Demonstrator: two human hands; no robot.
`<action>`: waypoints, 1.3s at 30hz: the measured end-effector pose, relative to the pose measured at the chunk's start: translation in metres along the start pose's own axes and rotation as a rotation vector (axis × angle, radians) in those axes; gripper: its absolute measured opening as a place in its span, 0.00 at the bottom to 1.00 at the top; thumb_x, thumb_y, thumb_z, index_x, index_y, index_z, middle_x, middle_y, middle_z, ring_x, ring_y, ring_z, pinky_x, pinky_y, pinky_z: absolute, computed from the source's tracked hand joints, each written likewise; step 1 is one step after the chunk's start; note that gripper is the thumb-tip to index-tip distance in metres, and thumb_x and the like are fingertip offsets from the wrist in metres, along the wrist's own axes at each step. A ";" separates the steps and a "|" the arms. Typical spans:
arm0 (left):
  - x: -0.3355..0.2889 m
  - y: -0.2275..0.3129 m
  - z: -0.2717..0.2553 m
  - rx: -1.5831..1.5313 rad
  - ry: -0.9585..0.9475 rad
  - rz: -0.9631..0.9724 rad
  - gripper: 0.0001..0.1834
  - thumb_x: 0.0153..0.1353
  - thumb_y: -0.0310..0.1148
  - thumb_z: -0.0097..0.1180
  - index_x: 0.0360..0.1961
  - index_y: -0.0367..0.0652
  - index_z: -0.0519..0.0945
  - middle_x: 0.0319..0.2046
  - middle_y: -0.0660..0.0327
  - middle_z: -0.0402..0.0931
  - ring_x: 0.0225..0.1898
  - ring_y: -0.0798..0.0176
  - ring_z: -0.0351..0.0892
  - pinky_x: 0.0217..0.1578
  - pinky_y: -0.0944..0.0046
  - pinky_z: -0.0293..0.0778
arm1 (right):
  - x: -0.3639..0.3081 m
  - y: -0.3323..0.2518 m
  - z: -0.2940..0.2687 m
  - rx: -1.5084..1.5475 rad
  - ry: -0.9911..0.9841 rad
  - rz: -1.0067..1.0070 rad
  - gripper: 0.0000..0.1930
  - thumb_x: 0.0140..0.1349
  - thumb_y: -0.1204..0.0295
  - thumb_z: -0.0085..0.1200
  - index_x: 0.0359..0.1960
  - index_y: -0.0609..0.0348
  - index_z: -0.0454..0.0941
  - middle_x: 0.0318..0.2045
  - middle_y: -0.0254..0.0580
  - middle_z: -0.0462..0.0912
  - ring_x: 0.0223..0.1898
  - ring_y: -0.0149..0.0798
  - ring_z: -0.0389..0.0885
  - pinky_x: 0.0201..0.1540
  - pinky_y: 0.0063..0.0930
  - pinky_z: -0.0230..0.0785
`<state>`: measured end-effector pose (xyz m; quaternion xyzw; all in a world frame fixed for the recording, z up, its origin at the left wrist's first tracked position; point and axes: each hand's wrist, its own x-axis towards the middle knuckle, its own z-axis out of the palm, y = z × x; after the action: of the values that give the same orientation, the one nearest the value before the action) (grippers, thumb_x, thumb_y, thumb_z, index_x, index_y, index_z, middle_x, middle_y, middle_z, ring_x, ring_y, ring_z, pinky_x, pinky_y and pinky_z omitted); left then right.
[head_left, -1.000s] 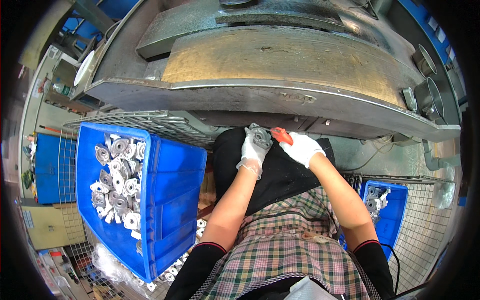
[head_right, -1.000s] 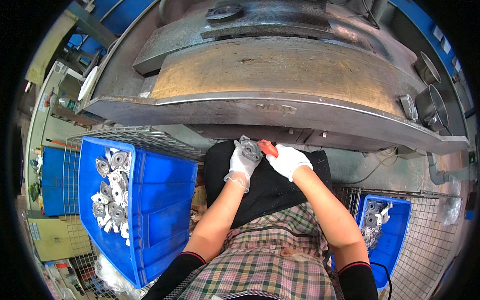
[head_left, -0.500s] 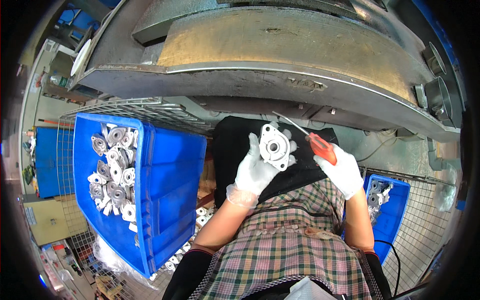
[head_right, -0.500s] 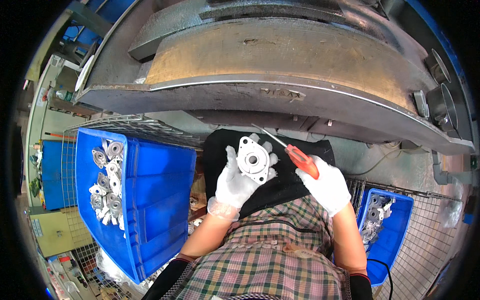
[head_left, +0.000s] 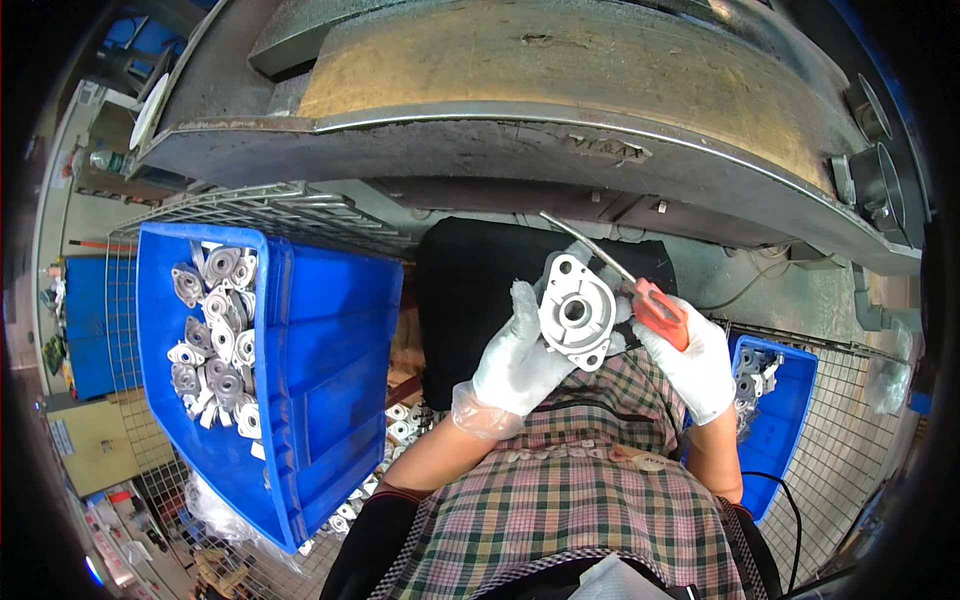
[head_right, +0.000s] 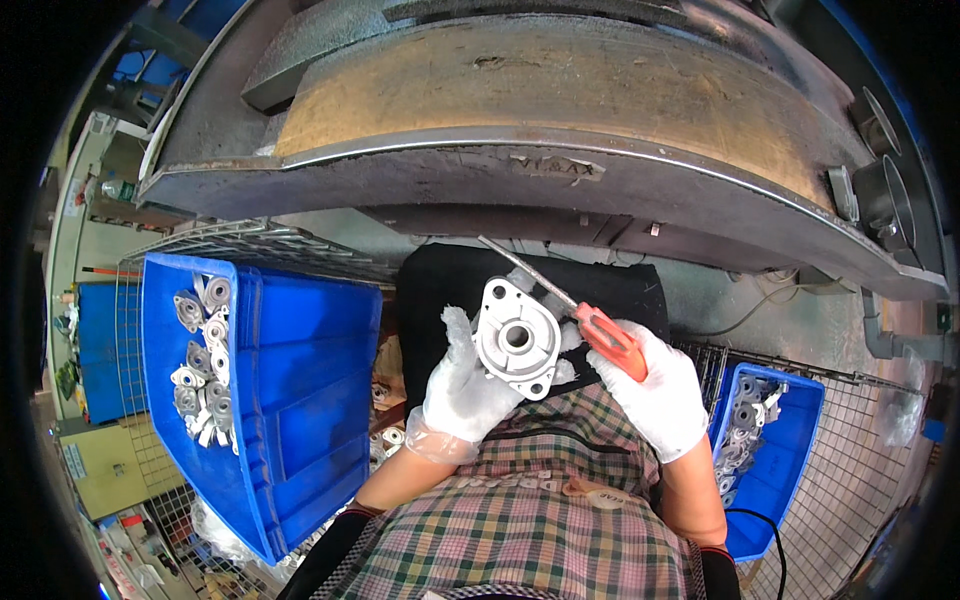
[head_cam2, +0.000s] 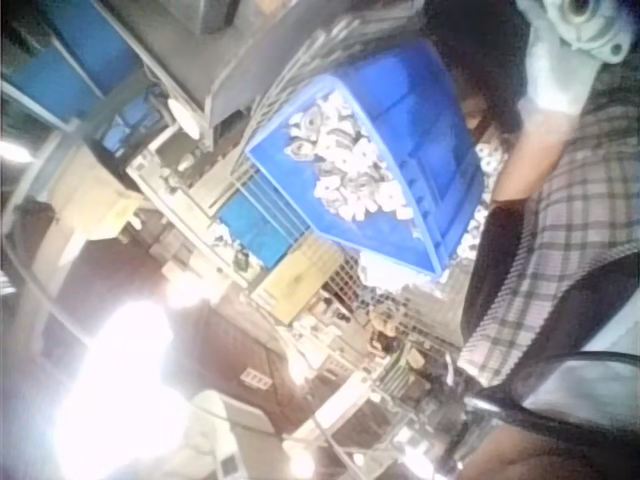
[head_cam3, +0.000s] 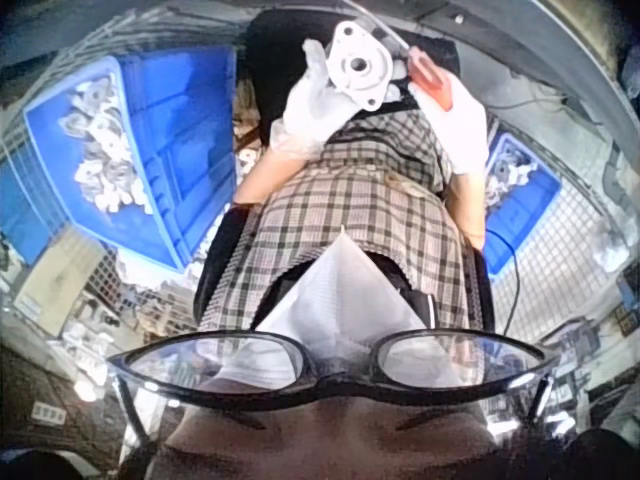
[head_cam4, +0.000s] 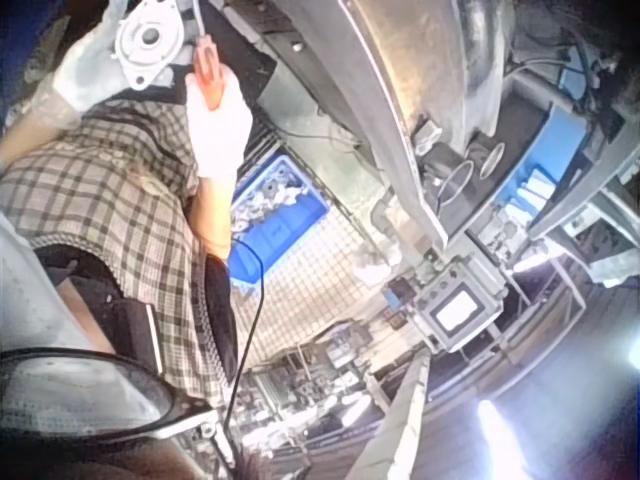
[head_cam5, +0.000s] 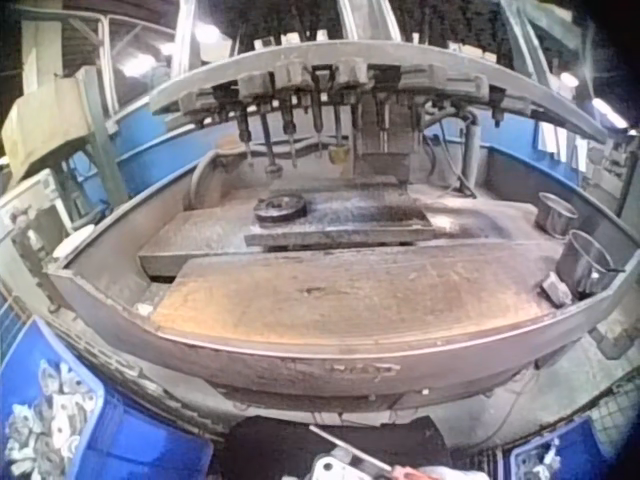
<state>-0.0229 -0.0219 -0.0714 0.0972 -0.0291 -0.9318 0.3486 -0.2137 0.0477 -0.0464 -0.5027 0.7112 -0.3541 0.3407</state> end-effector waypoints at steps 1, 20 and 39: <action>0.000 -0.001 0.000 -0.002 0.003 0.001 0.37 0.65 0.58 0.39 0.68 0.46 0.55 0.61 0.47 0.64 0.60 0.42 0.67 0.56 0.39 0.67 | 0.000 0.000 0.000 0.005 0.000 -0.002 0.19 0.53 0.67 0.63 0.45 0.61 0.77 0.31 0.49 0.84 0.32 0.40 0.85 0.37 0.28 0.73; -0.003 0.003 0.004 0.042 0.004 0.020 0.40 0.59 0.62 0.44 0.65 0.45 0.59 0.59 0.50 0.66 0.60 0.43 0.68 0.56 0.39 0.67 | -0.001 0.004 0.000 0.019 -0.020 -0.026 0.18 0.53 0.67 0.63 0.44 0.60 0.78 0.27 0.47 0.83 0.26 0.38 0.83 0.33 0.27 0.72; 0.008 0.016 0.000 -0.015 0.059 0.147 0.46 0.55 0.66 0.49 0.67 0.49 0.59 0.58 0.52 0.68 0.56 0.45 0.70 0.47 0.48 0.73 | -0.001 0.019 -0.003 0.058 -0.011 0.068 0.19 0.54 0.67 0.64 0.46 0.60 0.78 0.30 0.44 0.83 0.30 0.32 0.82 0.38 0.25 0.72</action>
<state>-0.0186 -0.0398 -0.0710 0.1194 -0.0187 -0.9006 0.4175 -0.2245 0.0535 -0.0610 -0.4703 0.7155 -0.3599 0.3708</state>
